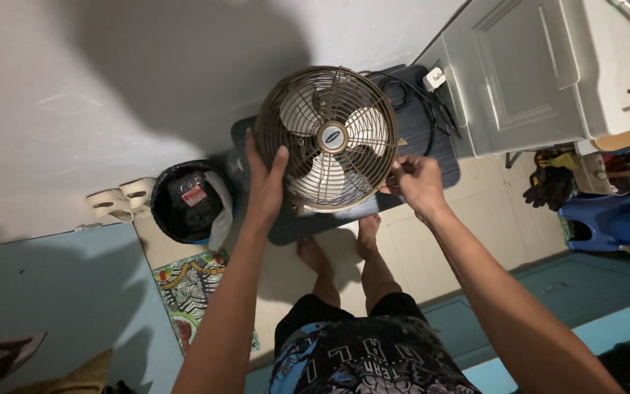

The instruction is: The person disassembles a small table fan, removes the front grille, and uses a screwdriver to loosen a screw on the fan's central hub. They then reassemble the fan by replacing the grille and securing it.

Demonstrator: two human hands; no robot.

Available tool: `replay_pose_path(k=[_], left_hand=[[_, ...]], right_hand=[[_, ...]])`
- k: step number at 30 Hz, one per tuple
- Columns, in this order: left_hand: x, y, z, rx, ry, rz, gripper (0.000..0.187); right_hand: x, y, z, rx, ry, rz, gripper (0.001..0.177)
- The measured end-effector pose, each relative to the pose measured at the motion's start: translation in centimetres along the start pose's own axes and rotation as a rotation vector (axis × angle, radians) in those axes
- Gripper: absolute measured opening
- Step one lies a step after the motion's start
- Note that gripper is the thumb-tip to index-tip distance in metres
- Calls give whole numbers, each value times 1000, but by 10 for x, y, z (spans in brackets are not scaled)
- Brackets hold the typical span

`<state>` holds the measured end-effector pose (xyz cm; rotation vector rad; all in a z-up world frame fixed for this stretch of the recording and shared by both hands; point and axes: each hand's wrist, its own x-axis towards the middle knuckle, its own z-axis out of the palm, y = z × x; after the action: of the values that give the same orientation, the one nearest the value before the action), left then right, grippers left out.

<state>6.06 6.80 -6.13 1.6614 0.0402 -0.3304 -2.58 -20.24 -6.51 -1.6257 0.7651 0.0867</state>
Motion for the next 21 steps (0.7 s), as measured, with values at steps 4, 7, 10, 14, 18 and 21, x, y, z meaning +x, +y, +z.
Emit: replay_pose_path(k=[4, 7, 10, 14, 18, 21], left_hand=[[-7, 6, 2, 31, 32, -92, 96], [-11, 1, 5, -41, 108, 16, 89], [-9, -12, 12, -161, 144, 179, 80], [-7, -26, 11, -190, 143, 190, 75], [-4, -32, 9, -127, 131, 189, 77], [-2, -37, 7, -63, 111, 178, 81]], right_hand=[[-3, -9, 0, -133, 17, 20, 21], [-4, -17, -4, -227, -15, 11, 23], [-3, -17, -7, -177, -73, -34, 25], [2, -14, -9, -213, -63, -29, 24], [6, -8, -8, -163, -41, -8, 22], [10, -3, -7, -158, -32, -5, 23]])
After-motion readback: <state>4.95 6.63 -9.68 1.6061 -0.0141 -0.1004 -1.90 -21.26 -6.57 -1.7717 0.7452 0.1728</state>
